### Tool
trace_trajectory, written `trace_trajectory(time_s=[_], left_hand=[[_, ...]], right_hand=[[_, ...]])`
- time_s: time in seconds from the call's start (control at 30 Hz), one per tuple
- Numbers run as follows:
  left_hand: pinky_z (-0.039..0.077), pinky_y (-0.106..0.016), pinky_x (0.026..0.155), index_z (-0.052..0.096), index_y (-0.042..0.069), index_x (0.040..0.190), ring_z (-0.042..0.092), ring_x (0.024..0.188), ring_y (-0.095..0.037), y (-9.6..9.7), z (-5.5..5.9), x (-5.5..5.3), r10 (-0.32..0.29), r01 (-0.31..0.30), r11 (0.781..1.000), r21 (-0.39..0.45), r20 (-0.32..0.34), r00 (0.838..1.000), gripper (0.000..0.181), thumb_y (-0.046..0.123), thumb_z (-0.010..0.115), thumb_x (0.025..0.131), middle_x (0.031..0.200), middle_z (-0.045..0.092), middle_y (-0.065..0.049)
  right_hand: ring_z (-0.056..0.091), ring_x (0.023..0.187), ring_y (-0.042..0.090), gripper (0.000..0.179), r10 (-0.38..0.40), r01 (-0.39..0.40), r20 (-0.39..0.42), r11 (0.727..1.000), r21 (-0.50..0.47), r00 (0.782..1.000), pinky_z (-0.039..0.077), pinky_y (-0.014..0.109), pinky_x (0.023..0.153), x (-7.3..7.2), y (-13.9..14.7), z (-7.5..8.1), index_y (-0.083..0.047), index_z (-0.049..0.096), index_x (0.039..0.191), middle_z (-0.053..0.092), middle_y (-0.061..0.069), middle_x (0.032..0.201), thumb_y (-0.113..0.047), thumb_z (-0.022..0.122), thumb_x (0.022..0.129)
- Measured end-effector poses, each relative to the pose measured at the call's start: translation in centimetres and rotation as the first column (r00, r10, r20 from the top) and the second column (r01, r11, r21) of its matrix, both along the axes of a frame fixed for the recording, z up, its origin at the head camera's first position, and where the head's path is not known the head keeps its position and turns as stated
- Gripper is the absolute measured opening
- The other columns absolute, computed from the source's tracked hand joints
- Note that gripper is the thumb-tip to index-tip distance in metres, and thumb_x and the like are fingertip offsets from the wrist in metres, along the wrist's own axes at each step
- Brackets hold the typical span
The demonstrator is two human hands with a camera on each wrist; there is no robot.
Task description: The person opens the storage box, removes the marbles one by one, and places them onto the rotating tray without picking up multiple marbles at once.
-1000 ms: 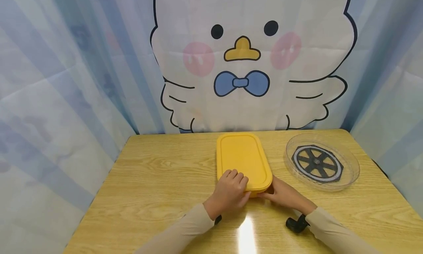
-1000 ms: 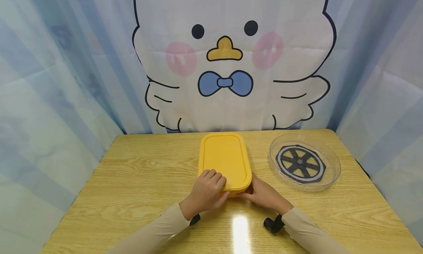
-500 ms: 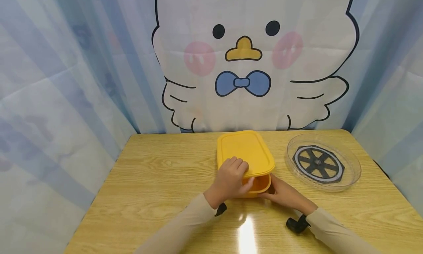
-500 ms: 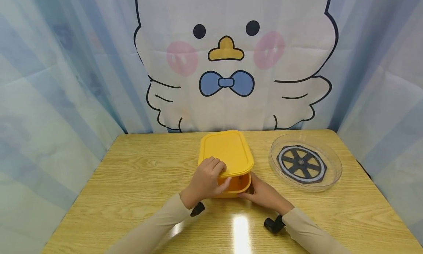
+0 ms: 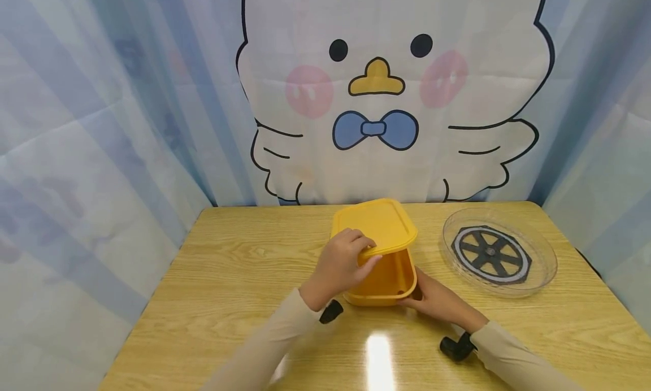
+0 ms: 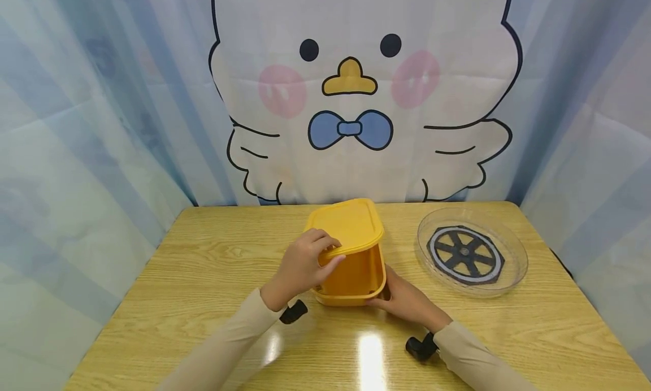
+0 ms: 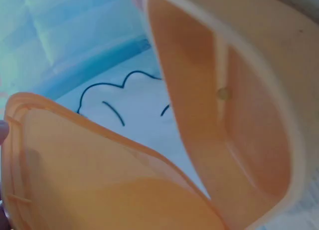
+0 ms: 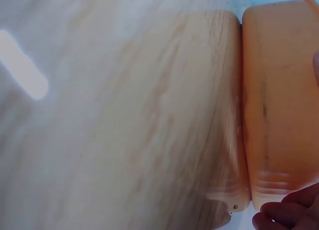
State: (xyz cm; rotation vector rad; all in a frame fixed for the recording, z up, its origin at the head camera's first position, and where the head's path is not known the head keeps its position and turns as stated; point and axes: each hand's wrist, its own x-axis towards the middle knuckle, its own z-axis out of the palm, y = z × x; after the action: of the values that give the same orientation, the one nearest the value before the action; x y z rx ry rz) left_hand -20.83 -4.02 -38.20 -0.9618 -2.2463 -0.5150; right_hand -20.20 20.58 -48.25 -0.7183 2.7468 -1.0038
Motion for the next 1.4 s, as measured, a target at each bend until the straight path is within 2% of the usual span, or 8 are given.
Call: trace_trajectory(time_s=[0.23,0.47,0.6,0.8,0.93,1.0,1.27,1.4], left_hand=[[0.046,-0.018,0.058,0.072,0.008,0.090,0.054,0.065,-0.011,-1.9,2.0,-0.8,0.048,-0.076,0.977,0.201,0.142,0.989,0.017,0.024,0.072,0.083,0.084,0.067,-0.003],[0.053,-0.023,0.059,0.072,0.004,0.092,0.062,0.069,-0.017,-4.6,3.2,-2.2,0.052,-0.192,0.878,0.439,0.311,0.949,0.019,0.020,0.071,0.083,0.082,0.067,-0.009],[0.052,-0.021,0.060,0.072,0.003,0.096,0.063,0.074,-0.019,-6.6,3.1,-3.2,0.065,-0.320,0.775,0.545,0.434,0.898,0.023,0.022,0.069,0.085,0.086,0.070,-0.013],[0.047,-0.016,0.062,0.069,0.001,0.105,0.056,0.073,-0.008,-10.3,2.8,-4.3,-0.078,-0.516,0.516,0.683,0.638,0.766,0.032,0.029,0.062,0.090,0.088,0.064,-0.003],[0.048,-0.015,0.068,0.062,0.000,0.115,0.055,0.076,-0.005,-12.7,2.4,-4.0,-0.188,-0.580,0.384,0.718,0.676,0.713,0.040,0.033,0.055,0.094,0.087,0.058,0.008],[0.049,-0.015,0.071,0.060,0.000,0.117,0.056,0.079,-0.005,-13.7,2.2,-3.7,-0.227,-0.599,0.327,0.731,0.676,0.701,0.041,0.034,0.053,0.094,0.089,0.058,0.008],[0.052,-0.013,0.074,0.054,0.004,0.120,0.060,0.084,-0.002,-16.7,0.8,-2.5,-0.332,-0.665,0.154,0.731,0.672,0.662,0.035,0.028,0.051,0.095,0.093,0.058,0.008],[0.051,-0.012,0.078,0.048,0.005,0.128,0.058,0.087,-0.001,-18.1,0.0,-1.8,-0.387,-0.709,0.115,0.696,0.689,0.613,0.038,0.027,0.046,0.097,0.102,0.055,0.008]], right_hand=[[0.055,0.120,0.030,0.091,-0.017,0.017,0.002,1.000,0.009,1.000,0.046,0.050,0.096,0.0,-0.1,-0.2,-0.006,0.021,0.149,0.052,0.014,0.136,-0.053,0.062,0.084],[0.054,0.122,0.025,0.094,-0.017,0.019,0.034,0.999,-0.041,0.999,0.045,0.047,0.098,-0.1,-0.1,-0.2,-0.010,0.018,0.151,0.050,0.011,0.138,-0.055,0.063,0.082],[0.055,0.120,0.023,0.094,-0.002,0.003,0.026,0.999,-0.044,1.000,0.047,0.044,0.097,-0.1,-0.1,-0.2,-0.010,0.016,0.151,0.051,0.010,0.137,-0.054,0.062,0.083],[0.053,0.124,0.025,0.093,0.005,-0.004,0.017,0.999,-0.045,1.000,0.044,0.048,0.099,-0.2,-0.1,-0.2,-0.010,0.017,0.151,0.048,0.011,0.140,-0.054,0.062,0.083],[0.052,0.124,0.025,0.092,0.002,-0.001,0.021,0.999,-0.039,1.000,0.044,0.048,0.099,-0.3,-0.1,-0.3,-0.011,0.018,0.151,0.048,0.010,0.141,-0.055,0.061,0.083],[0.052,0.124,0.024,0.092,0.007,-0.005,0.031,0.999,-0.044,0.999,0.045,0.046,0.099,-0.3,-0.1,-0.4,-0.011,0.017,0.151,0.047,0.010,0.141,-0.055,0.061,0.083],[0.051,0.125,0.024,0.094,0.014,-0.011,0.053,0.998,-0.054,0.998,0.044,0.046,0.100,-0.4,-0.1,-0.2,-0.011,0.013,0.152,0.045,0.011,0.143,-0.054,0.061,0.084],[0.051,0.125,0.024,0.095,0.010,-0.008,0.041,0.999,-0.048,0.999,0.044,0.046,0.100,-0.5,-0.1,-0.3,-0.011,0.012,0.152,0.044,0.012,0.144,-0.054,0.061,0.084]])
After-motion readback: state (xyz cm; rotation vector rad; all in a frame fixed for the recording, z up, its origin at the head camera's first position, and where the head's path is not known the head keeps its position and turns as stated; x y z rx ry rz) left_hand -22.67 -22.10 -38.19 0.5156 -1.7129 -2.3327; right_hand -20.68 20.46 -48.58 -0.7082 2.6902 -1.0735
